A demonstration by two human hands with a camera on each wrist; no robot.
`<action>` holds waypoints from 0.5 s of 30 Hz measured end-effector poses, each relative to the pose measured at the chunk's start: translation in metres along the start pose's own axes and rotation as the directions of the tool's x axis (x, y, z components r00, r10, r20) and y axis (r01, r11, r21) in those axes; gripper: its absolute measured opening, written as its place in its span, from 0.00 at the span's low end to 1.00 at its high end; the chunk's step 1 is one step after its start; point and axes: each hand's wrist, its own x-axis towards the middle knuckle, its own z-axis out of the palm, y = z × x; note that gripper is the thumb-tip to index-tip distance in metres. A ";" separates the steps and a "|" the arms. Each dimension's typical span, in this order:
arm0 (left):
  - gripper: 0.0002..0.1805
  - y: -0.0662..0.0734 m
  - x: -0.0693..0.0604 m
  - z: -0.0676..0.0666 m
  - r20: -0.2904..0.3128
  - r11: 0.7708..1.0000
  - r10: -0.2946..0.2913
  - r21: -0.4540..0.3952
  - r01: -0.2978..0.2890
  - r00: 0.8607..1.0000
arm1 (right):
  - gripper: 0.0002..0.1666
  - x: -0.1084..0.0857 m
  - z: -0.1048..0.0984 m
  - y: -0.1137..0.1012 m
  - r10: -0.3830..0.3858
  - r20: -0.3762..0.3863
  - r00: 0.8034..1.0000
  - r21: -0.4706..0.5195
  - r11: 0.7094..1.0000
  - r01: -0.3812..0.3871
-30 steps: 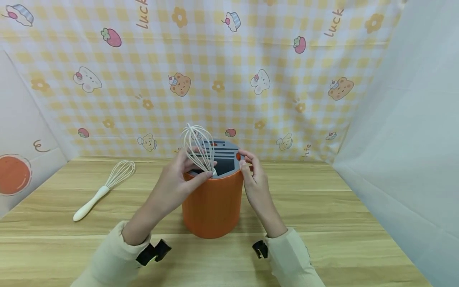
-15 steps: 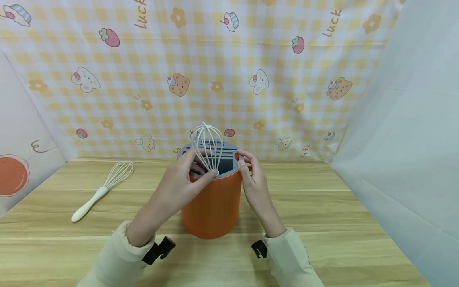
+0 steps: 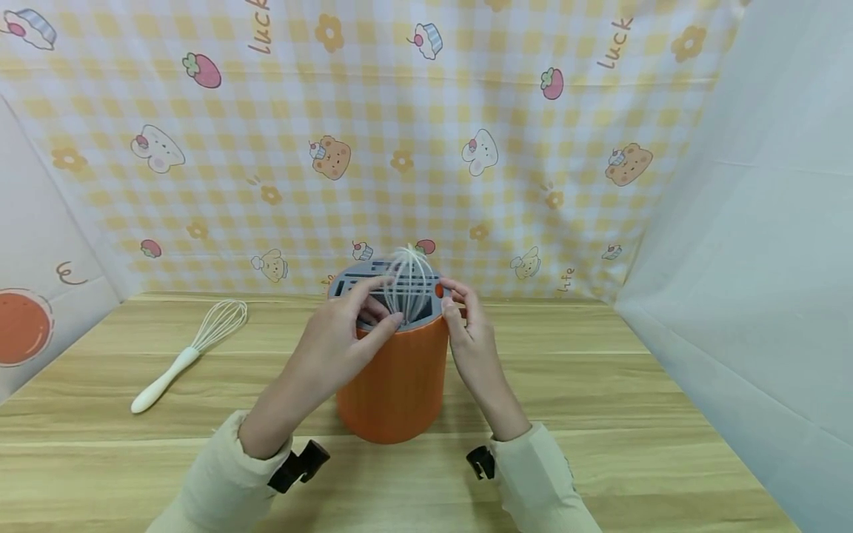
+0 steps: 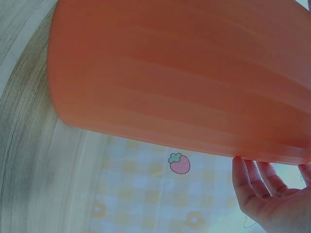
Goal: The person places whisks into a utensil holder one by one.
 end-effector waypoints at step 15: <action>0.20 0.001 0.000 -0.001 0.004 1.000 -0.001 0.022 0.001 1.000 | 0.21 0.000 0.000 0.000 0.009 -0.011 1.000 0.022 1.000 -0.009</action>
